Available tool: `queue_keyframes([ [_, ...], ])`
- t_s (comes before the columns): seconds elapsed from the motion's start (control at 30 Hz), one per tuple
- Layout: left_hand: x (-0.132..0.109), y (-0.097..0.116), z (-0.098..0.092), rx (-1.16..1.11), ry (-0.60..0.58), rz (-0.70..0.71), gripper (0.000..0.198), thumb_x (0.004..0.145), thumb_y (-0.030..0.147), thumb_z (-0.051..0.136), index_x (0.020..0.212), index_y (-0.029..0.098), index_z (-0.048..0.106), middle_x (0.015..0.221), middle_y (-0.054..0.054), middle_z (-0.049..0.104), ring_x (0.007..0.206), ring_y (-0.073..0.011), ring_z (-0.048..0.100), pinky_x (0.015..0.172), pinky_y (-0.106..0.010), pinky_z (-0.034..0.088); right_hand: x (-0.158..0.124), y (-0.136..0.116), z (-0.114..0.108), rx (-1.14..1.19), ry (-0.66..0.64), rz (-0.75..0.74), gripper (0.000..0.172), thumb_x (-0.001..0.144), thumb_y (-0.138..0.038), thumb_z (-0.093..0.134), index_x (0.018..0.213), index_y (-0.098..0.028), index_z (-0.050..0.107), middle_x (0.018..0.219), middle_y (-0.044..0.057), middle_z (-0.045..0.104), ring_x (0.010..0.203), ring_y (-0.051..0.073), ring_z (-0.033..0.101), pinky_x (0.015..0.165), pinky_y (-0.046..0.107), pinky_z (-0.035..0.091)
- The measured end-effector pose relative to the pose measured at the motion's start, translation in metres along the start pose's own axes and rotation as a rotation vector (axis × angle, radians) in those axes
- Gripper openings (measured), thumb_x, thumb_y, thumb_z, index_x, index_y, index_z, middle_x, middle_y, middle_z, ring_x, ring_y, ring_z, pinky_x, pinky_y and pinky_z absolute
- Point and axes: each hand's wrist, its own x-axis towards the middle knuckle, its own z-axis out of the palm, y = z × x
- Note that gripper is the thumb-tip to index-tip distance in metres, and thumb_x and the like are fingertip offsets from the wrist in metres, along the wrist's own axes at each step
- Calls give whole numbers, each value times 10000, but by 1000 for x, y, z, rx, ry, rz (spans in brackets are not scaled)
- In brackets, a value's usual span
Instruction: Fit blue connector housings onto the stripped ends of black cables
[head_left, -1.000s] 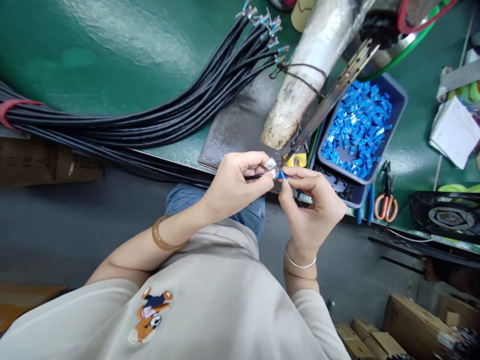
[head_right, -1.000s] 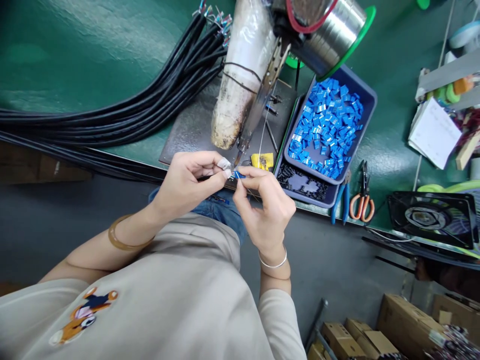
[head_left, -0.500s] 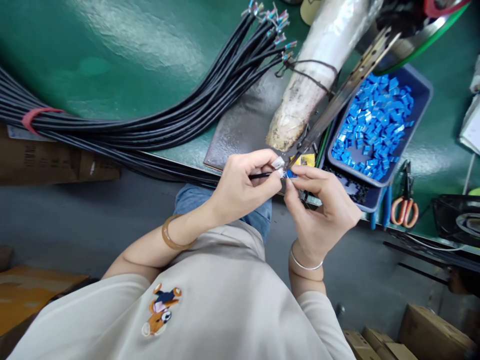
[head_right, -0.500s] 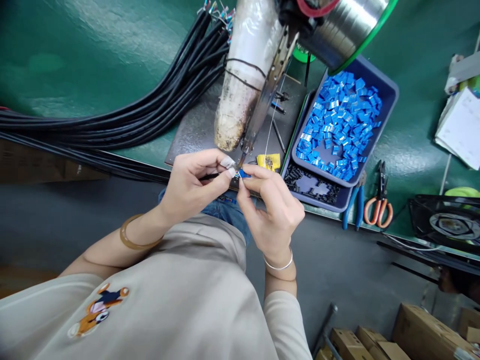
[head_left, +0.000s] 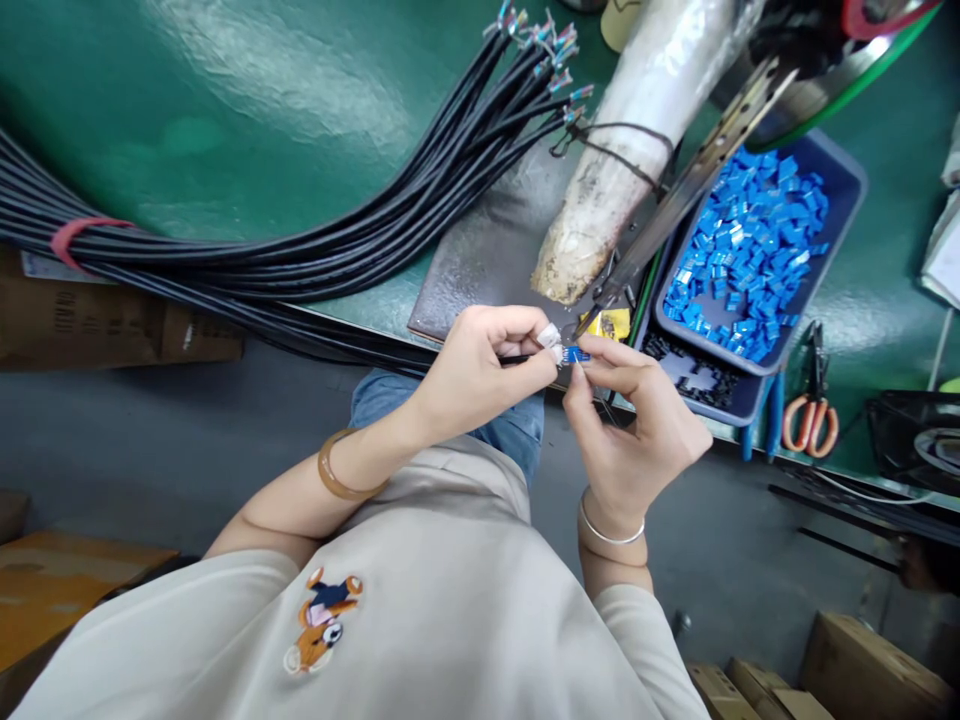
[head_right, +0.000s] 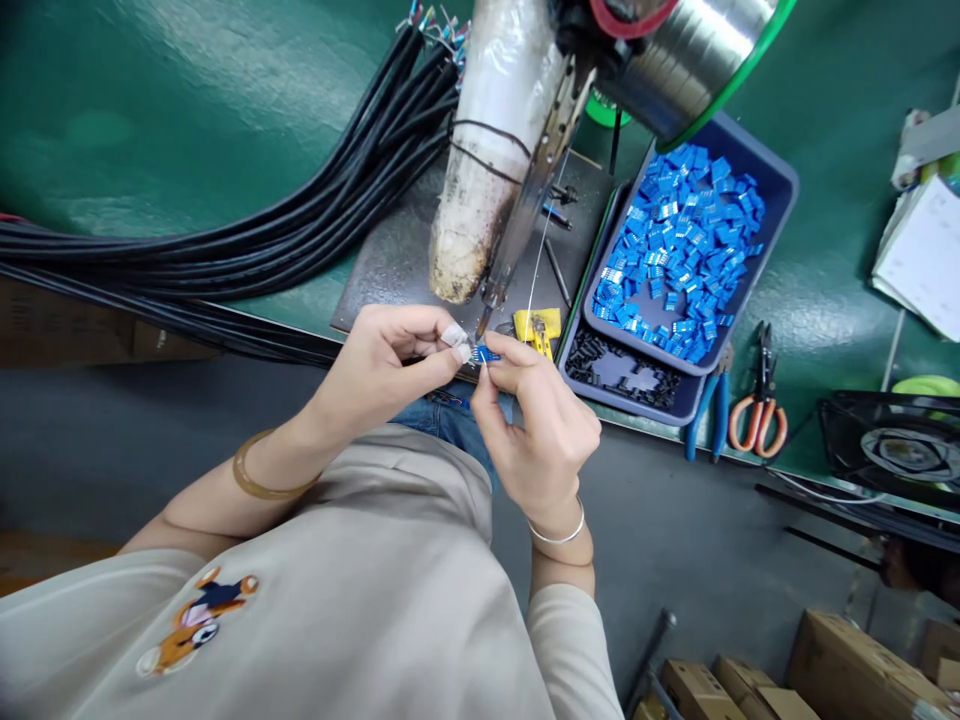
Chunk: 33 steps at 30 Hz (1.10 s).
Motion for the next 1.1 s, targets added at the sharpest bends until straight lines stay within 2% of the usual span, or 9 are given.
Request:
queue_keyframes([
  [0.33, 6, 1, 1, -15, 12, -11, 149, 770, 102, 580, 639, 145, 523, 567, 41, 406, 513, -34, 368, 465, -164, 305, 4, 1, 0, 15, -18, -14, 153, 832, -79, 638, 872, -224, 612, 919, -14, 745, 961, 158, 732, 812, 275, 600],
  [0.7, 5, 7, -1, -7, 3, -13, 101, 763, 98, 596, 677, 141, 566, 571, 42, 441, 517, -36, 378, 468, -157, 314, 3, -1, -1, -17, 10, -4, 157, 795, -85, 685, 864, -209, 619, 1048, 18, 755, 886, 144, 743, 761, 255, 611],
  [0.97, 2, 0, -1, 25, -43, -55, 101, 786, 117, 589, 697, 140, 550, 595, 42, 438, 542, -40, 386, 498, -160, 329, -1, 2, 0, -71, -8, -29, 172, 787, -77, 685, 848, -203, 586, 1000, -4, 761, 837, 107, 737, 761, 199, 586],
  [1.1, 0, 6, -5, 5, -104, -64, 148, 838, 183, 587, 702, 137, 549, 594, 43, 447, 532, -37, 387, 493, -159, 330, -4, 6, -1, -77, -34, -87, 189, 795, -59, 683, 888, -190, 584, 1047, 38, 755, 919, 126, 733, 786, 209, 580],
])
